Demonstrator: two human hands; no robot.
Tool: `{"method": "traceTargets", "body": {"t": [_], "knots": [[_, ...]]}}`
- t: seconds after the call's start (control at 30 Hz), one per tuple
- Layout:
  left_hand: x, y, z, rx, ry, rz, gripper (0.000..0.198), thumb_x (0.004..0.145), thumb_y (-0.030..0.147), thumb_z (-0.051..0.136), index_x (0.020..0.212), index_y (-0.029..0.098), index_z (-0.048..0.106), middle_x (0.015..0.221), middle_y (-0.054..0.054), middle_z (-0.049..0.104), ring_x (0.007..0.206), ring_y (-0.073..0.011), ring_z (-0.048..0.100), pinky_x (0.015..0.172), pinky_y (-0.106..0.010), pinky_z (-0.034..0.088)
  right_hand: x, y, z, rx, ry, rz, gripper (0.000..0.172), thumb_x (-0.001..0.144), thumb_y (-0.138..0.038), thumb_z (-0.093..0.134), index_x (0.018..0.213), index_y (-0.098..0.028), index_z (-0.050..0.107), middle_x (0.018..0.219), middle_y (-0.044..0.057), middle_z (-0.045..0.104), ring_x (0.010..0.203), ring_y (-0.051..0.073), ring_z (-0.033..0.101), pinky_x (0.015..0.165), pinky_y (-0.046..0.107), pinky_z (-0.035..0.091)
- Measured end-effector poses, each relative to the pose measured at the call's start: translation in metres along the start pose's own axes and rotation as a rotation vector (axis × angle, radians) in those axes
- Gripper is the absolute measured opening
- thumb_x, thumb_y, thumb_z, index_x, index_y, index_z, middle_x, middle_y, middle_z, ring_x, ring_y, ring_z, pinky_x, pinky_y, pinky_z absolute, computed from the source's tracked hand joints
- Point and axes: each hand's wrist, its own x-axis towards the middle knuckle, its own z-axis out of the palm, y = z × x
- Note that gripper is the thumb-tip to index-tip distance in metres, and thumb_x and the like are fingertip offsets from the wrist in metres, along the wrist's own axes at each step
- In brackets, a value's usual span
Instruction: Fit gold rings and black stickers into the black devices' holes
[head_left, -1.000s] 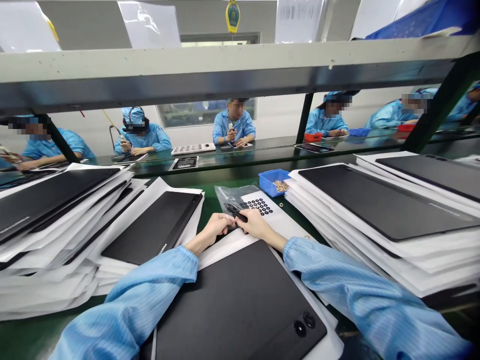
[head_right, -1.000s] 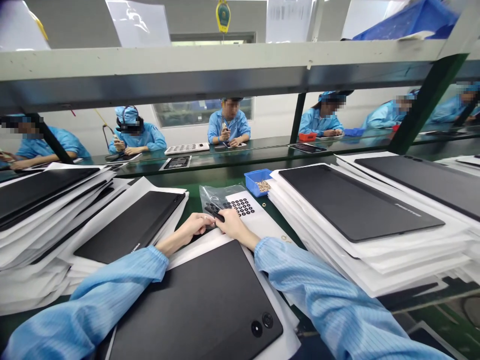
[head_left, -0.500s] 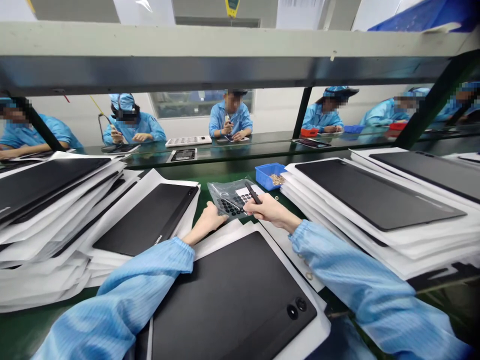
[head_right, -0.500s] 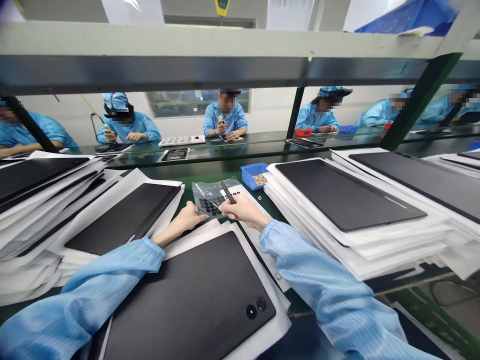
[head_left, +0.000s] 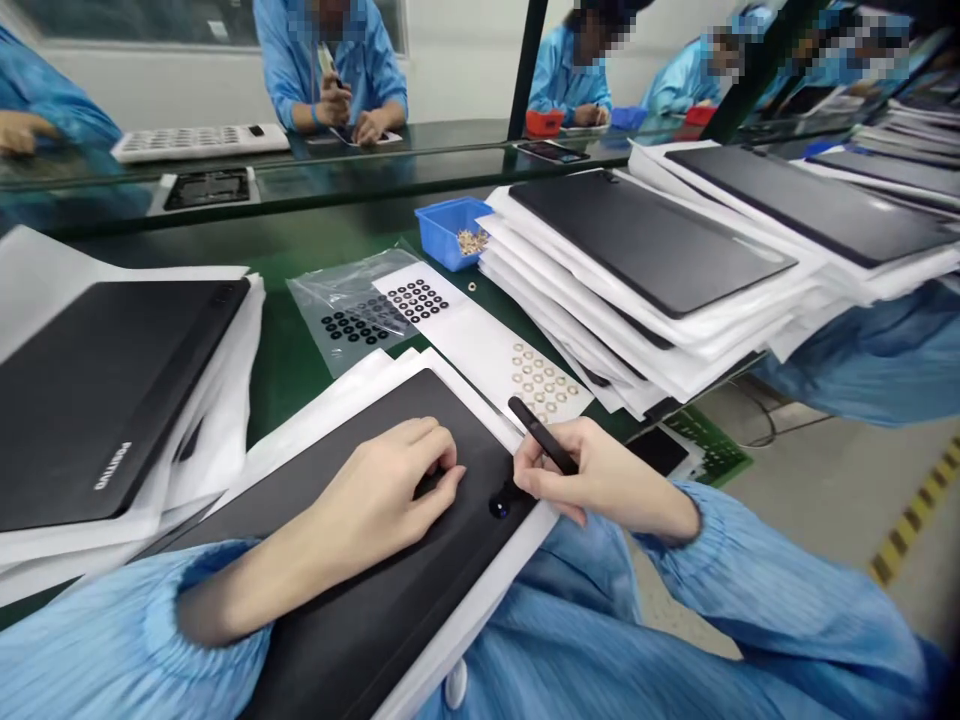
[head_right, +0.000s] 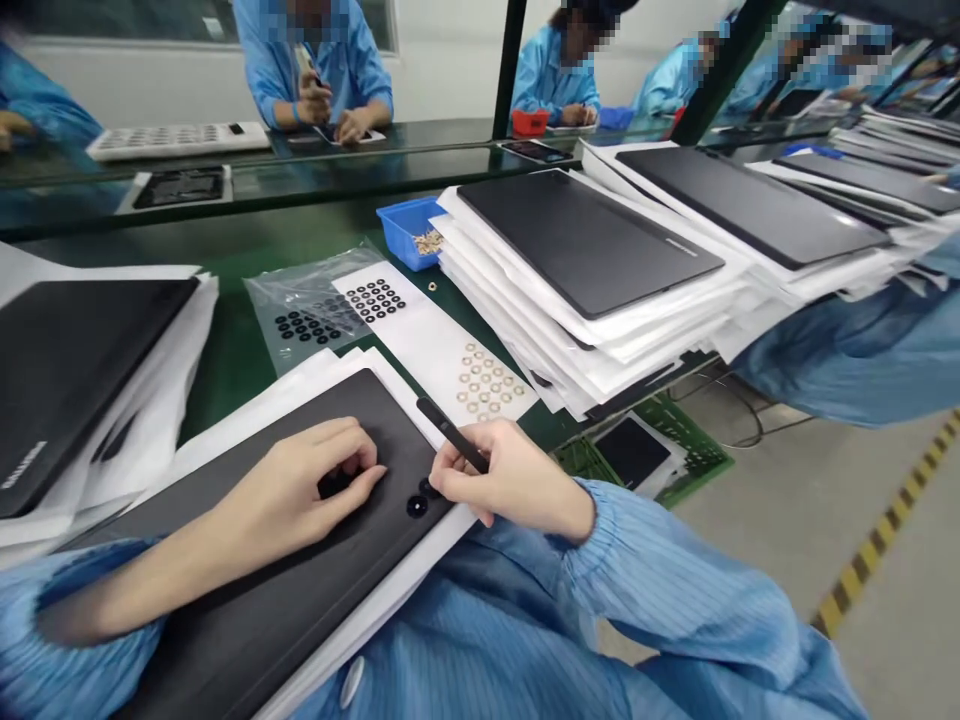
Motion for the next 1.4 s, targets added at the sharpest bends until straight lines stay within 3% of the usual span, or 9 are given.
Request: {"method": "traceTargets", "body": {"t": [0.2, 0.6, 0.83, 1.03, 1.17, 1.3, 1.4], "knots": [[0.002, -0.007, 0.005, 0.047, -0.023, 0.022, 0.015, 0.090, 0.019, 0.044, 0.075, 0.018, 0.047, 0.072, 0.001, 0.049, 0.066, -0.0121, 0.046, 0.059, -0.024, 0.034, -0.006, 0.006, 0.002, 0.072, 0.055, 0.046, 0.007, 0.072, -0.011, 0.057, 0.067, -0.016, 0.054, 0.035, -0.010, 0.044, 0.031, 0.003, 0.036, 0.039, 0.016, 0.028], [0.002, -0.006, 0.006, 0.103, -0.029, 0.042, 0.015, 0.091, 0.018, 0.044, 0.076, 0.018, 0.045, 0.072, 0.002, 0.048, 0.067, -0.0128, 0.045, 0.058, -0.025, 0.031, -0.003, 0.009, 0.001, 0.173, 0.002, 0.042, 0.009, 0.073, -0.015, 0.059, 0.066, -0.015, 0.054, 0.035, -0.010, 0.043, 0.031, 0.003, 0.035, 0.037, 0.016, 0.027], [0.002, -0.006, 0.007, 0.119, -0.022, 0.054, 0.015, 0.091, 0.018, 0.045, 0.076, 0.018, 0.044, 0.071, 0.002, 0.047, 0.066, -0.0128, 0.045, 0.058, -0.025, 0.031, -0.008, 0.003, 0.007, -0.036, 0.120, 0.073, 0.008, 0.072, -0.013, 0.057, 0.066, -0.016, 0.054, 0.037, -0.009, 0.045, 0.032, 0.004, 0.040, 0.040, 0.017, 0.034], [0.001, -0.003, 0.005, 0.104, -0.053, 0.120, 0.015, 0.092, 0.017, 0.043, 0.078, 0.017, 0.047, 0.073, 0.001, 0.048, 0.067, -0.0135, 0.045, 0.058, -0.026, 0.033, -0.010, 0.001, 0.011, -0.216, 0.181, 0.040, 0.022, 0.073, -0.021, 0.060, 0.059, -0.019, 0.043, 0.044, -0.008, 0.043, 0.031, 0.006, 0.043, 0.033, 0.018, 0.030], [-0.004, 0.008, 0.003, 0.106, -0.179, 0.271, 0.019, 0.095, 0.018, 0.037, 0.103, 0.016, 0.054, 0.086, -0.004, 0.050, 0.076, -0.0170, 0.047, 0.065, -0.028, 0.038, -0.009, 0.006, 0.005, -0.078, 0.211, -0.061, 0.018, 0.079, -0.029, 0.062, 0.067, -0.017, 0.056, 0.038, -0.008, 0.044, 0.032, 0.007, 0.041, 0.037, 0.019, 0.034], [-0.008, 0.018, 0.005, 0.245, -0.251, 0.325, 0.035, 0.096, 0.020, 0.036, 0.129, 0.018, 0.046, 0.091, -0.006, 0.049, 0.079, -0.0206, 0.045, 0.068, -0.032, 0.040, -0.007, 0.013, -0.005, 0.084, 0.409, -0.253, 0.047, 0.089, -0.051, 0.048, 0.063, -0.014, 0.063, 0.053, 0.002, 0.058, 0.045, 0.009, 0.051, 0.044, 0.021, 0.041], [-0.008, 0.020, 0.007, 0.307, -0.263, 0.313, 0.038, 0.095, 0.019, 0.037, 0.132, 0.018, 0.044, 0.091, -0.007, 0.047, 0.079, -0.0215, 0.043, 0.069, -0.033, 0.039, -0.007, 0.016, -0.008, 0.178, 0.400, -0.246, 0.060, 0.093, -0.057, 0.033, 0.057, -0.016, 0.057, 0.047, 0.000, 0.051, 0.041, 0.009, 0.047, 0.040, 0.021, 0.038]]}}
